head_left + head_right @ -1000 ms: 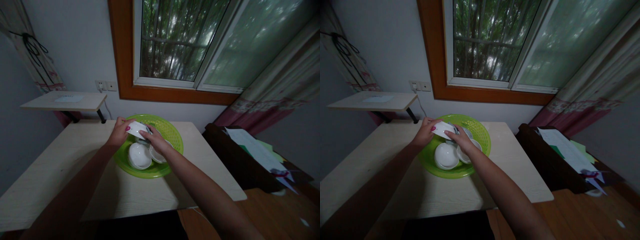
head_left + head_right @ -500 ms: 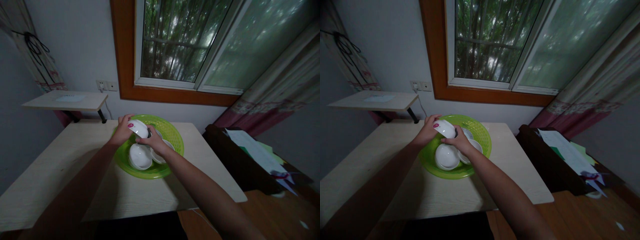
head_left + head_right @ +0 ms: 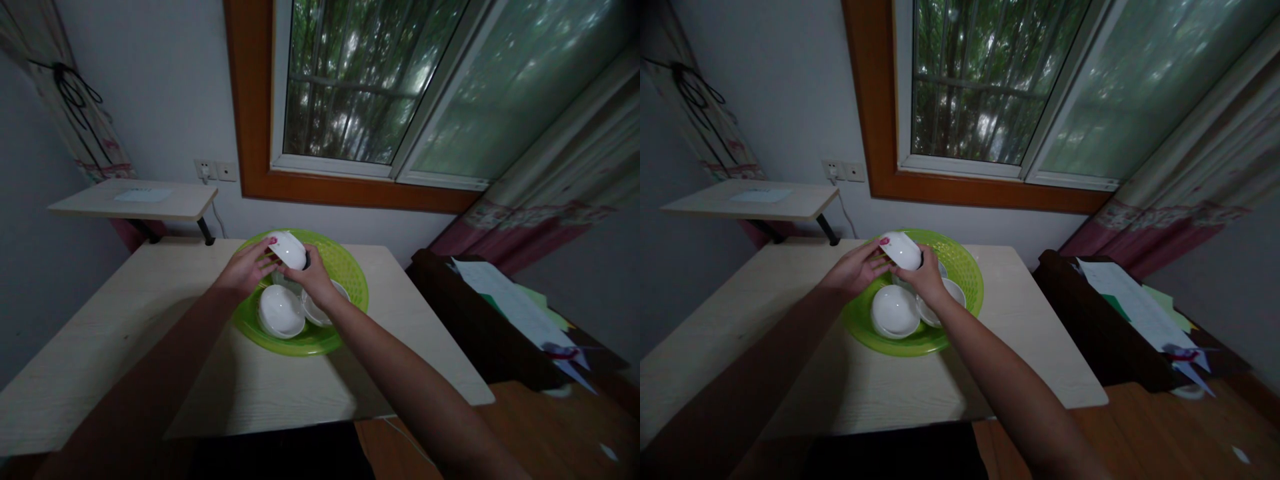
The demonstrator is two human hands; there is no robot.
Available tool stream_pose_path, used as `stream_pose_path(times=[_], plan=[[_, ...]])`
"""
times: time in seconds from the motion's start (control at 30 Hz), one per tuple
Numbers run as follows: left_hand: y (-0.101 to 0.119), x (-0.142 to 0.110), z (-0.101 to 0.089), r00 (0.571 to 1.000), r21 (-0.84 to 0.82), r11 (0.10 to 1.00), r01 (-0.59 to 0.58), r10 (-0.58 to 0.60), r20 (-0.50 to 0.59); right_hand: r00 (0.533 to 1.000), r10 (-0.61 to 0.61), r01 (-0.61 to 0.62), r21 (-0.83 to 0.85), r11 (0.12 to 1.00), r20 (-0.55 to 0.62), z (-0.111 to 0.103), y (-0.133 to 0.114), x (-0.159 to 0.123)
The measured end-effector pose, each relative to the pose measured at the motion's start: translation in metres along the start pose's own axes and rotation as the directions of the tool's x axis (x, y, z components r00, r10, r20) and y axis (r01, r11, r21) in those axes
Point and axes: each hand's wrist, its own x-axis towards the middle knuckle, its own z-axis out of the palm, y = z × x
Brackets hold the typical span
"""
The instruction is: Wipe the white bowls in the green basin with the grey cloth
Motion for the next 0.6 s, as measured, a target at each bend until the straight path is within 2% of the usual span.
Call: stream_pose_path(times=[0.07, 0.27, 0.4, 0.5, 0.6], plan=[[-0.001, -0.003, 0.006, 0.999, -0.013, 1.0, -0.002, 0.003, 0.052, 1.0, -0.019, 0.019, -0.031, 0.999, -0.016, 0.002, -0.002, -0.002], [-0.005, -0.004, 0.017, 0.998, -0.126, 0.991, 0.038, -0.044, -0.046, 1.0, -0.002, 0.003, -0.057, 0.998, 0.009, 0.001, -0.006, -0.003], [-0.005, 0.0, 0.009, 0.993, -0.189, 0.982, -0.002, -0.02, -0.117, 0.997, 0.006, -0.007, 0.004, 1.0, 0.074, -0.004, -0.008, -0.002], [-0.002, 0.005, 0.0, 0.991, -0.211, 0.976, -0.048, 0.021, -0.133, 0.997, 0.038, -0.043, 0.079, 0.996, 0.06, -0.008, -0.008, -0.001], [0.002, 0.009, -0.01, 0.987, -0.166, 0.983, -0.078, 0.052, -0.153, 0.998, 0.033, -0.039, 0.098, 0.994, 0.059, -0.015, -0.007, 0.005]])
